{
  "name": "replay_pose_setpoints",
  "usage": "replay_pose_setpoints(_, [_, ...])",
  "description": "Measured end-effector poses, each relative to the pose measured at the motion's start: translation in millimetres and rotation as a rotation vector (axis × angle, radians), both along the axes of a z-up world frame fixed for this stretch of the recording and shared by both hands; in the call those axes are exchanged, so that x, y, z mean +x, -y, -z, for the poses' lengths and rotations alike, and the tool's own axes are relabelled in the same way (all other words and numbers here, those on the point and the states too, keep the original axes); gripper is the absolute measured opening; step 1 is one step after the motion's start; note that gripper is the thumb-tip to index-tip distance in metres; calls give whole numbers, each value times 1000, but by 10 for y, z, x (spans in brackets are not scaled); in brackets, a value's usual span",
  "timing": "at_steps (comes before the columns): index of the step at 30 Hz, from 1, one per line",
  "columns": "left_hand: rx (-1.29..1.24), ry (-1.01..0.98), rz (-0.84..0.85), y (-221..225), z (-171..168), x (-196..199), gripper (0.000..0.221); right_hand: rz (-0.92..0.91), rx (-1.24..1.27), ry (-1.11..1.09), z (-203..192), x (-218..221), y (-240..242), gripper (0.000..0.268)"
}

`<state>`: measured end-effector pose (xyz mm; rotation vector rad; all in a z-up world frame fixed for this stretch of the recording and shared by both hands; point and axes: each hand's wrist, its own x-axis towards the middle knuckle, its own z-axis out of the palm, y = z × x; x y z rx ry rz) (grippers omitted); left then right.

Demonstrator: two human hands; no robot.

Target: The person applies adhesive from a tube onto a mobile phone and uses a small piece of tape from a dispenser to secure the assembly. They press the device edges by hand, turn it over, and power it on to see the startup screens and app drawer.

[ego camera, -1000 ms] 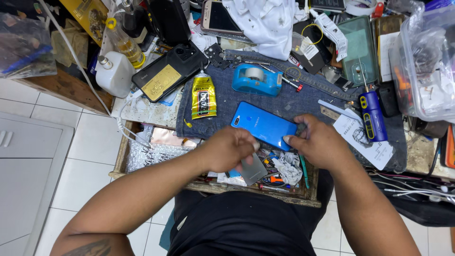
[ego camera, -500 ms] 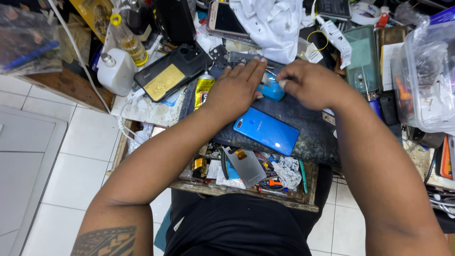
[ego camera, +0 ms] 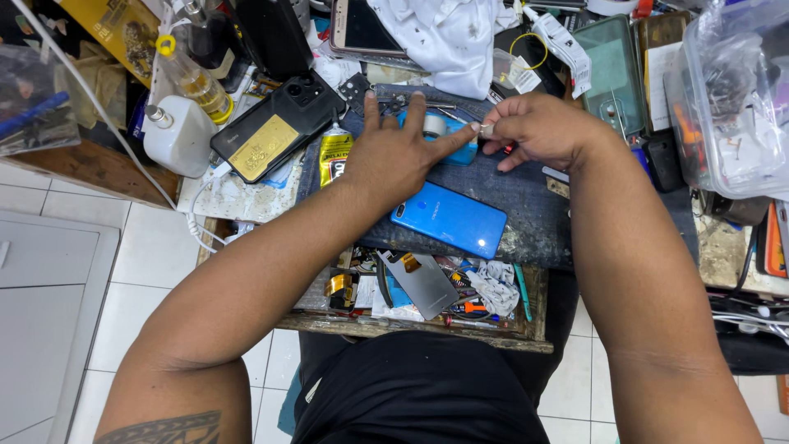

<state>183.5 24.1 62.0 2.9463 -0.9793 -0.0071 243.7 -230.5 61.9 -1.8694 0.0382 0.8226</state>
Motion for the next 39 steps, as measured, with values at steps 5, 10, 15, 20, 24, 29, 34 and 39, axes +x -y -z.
replay_pose_setpoints(5, [41, 55, 20, 47, -40, 10, 68, -2, 34, -29, 33, -16, 34, 16])
replay_pose_setpoints(10, [136, 22, 22, 95, -19, 43, 65, -82, -101, 46, 104, 12, 8, 15])
replay_pose_setpoints(15, [148, 19, 41, 95, -48, 29, 65, -289, -766, 683, 87, -81, -68, 9])
replay_pose_setpoints(20, [-56, 268, -93, 1, -40, -146, 66, -41, -386, 709, -112, -839, 74, 25])
replay_pose_setpoints(24, [-589, 313, -158, -191, 87, -668, 52, -348, -444, 1000, -99, -1487, -153, 73])
replay_pose_setpoints(29, [-1463, -803, -571, -35, 514, -1605, 28, -353, -572, 1087, -102, -1754, -353, 81])
replay_pose_setpoints(34, [-1850, -1266, -620, 231, 810, -1800, 39, -206, -506, 1067, -187, -2174, -664, 83])
replay_pose_setpoints(39, [-2020, -1176, -545, 184, 799, -1784, 53, -156, -119, 810, -149, -2336, -418, 34])
